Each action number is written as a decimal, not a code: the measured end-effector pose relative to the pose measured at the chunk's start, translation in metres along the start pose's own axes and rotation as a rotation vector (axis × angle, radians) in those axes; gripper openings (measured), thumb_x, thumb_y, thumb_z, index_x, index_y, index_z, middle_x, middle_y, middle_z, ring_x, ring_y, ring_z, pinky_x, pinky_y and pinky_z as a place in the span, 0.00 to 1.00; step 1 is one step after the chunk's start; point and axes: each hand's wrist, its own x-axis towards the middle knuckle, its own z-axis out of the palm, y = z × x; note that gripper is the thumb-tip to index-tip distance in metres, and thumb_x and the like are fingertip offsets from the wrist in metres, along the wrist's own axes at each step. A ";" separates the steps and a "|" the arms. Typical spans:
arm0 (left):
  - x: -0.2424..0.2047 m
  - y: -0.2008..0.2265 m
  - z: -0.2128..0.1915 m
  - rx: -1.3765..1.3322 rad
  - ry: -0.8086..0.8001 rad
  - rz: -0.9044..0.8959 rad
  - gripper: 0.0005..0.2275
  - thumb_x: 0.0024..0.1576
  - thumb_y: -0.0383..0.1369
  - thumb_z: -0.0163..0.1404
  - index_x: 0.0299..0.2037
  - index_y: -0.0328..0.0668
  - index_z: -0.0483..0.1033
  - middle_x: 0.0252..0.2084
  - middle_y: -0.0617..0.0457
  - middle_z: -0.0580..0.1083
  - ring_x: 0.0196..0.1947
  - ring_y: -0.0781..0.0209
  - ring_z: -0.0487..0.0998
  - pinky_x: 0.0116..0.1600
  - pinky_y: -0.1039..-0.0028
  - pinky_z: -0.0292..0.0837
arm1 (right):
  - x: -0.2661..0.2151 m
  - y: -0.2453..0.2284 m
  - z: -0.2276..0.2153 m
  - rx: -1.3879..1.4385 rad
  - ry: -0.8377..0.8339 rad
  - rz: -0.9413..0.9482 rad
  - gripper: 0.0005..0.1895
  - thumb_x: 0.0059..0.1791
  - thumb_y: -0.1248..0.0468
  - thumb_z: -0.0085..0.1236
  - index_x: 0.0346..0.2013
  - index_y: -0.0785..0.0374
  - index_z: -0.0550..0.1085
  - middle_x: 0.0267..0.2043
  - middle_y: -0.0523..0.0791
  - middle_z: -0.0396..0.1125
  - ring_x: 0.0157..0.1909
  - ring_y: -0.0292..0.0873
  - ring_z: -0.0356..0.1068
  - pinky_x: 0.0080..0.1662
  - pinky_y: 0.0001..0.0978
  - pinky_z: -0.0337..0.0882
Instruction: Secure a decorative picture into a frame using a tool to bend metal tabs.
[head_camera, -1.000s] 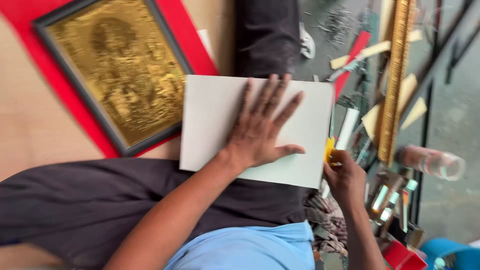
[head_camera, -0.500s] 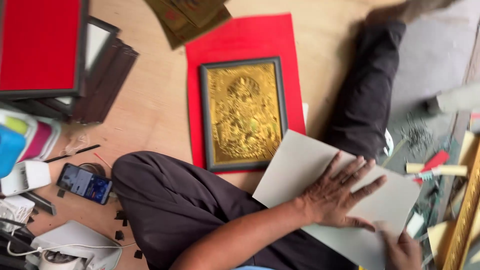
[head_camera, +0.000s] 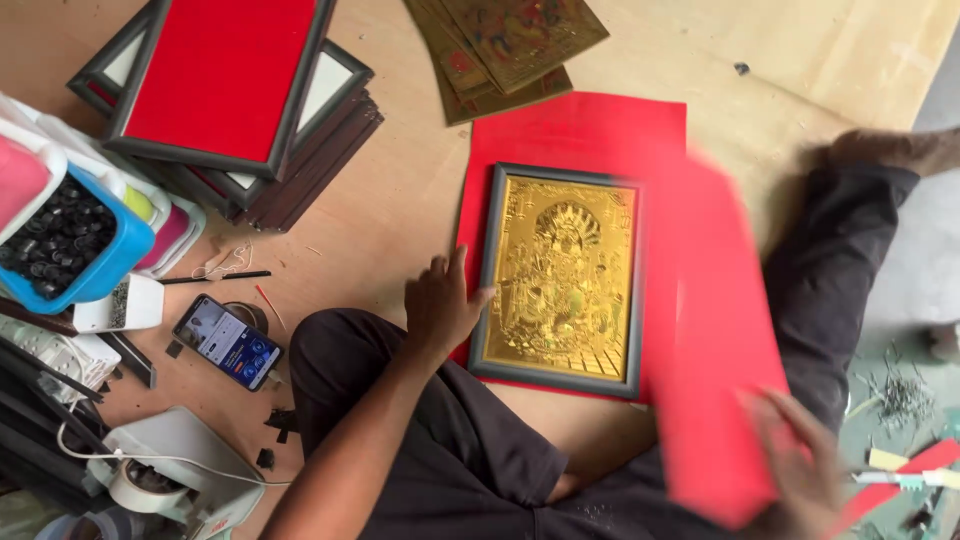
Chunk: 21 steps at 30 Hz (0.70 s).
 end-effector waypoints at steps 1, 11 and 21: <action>0.003 -0.016 0.022 -0.038 0.046 0.041 0.36 0.55 0.48 0.61 0.67 0.37 0.58 0.54 0.36 0.72 0.50 0.42 0.76 0.54 0.50 0.70 | 0.045 -0.014 0.016 -0.065 -0.001 -0.072 0.35 0.34 0.66 0.58 0.59 0.50 0.74 0.57 0.48 0.71 0.54 0.51 0.70 0.56 0.46 0.68; 0.005 -0.009 0.016 -0.004 -0.269 -0.031 0.35 0.55 0.35 0.60 0.71 0.47 0.54 0.46 0.38 0.77 0.45 0.41 0.82 0.47 0.55 0.79 | 0.072 -0.076 0.147 -0.487 -0.286 -0.226 0.34 0.40 0.67 0.56 0.63 0.55 0.70 0.57 0.46 0.66 0.54 0.45 0.65 0.58 0.51 0.61; 0.012 -0.004 0.006 0.089 -0.421 -0.024 0.44 0.58 0.39 0.59 0.77 0.48 0.36 0.41 0.43 0.76 0.39 0.52 0.83 0.41 0.63 0.82 | 0.092 -0.066 0.181 -0.554 -0.416 -0.239 0.31 0.43 0.65 0.54 0.64 0.61 0.69 0.44 0.46 0.63 0.44 0.45 0.64 0.52 0.48 0.62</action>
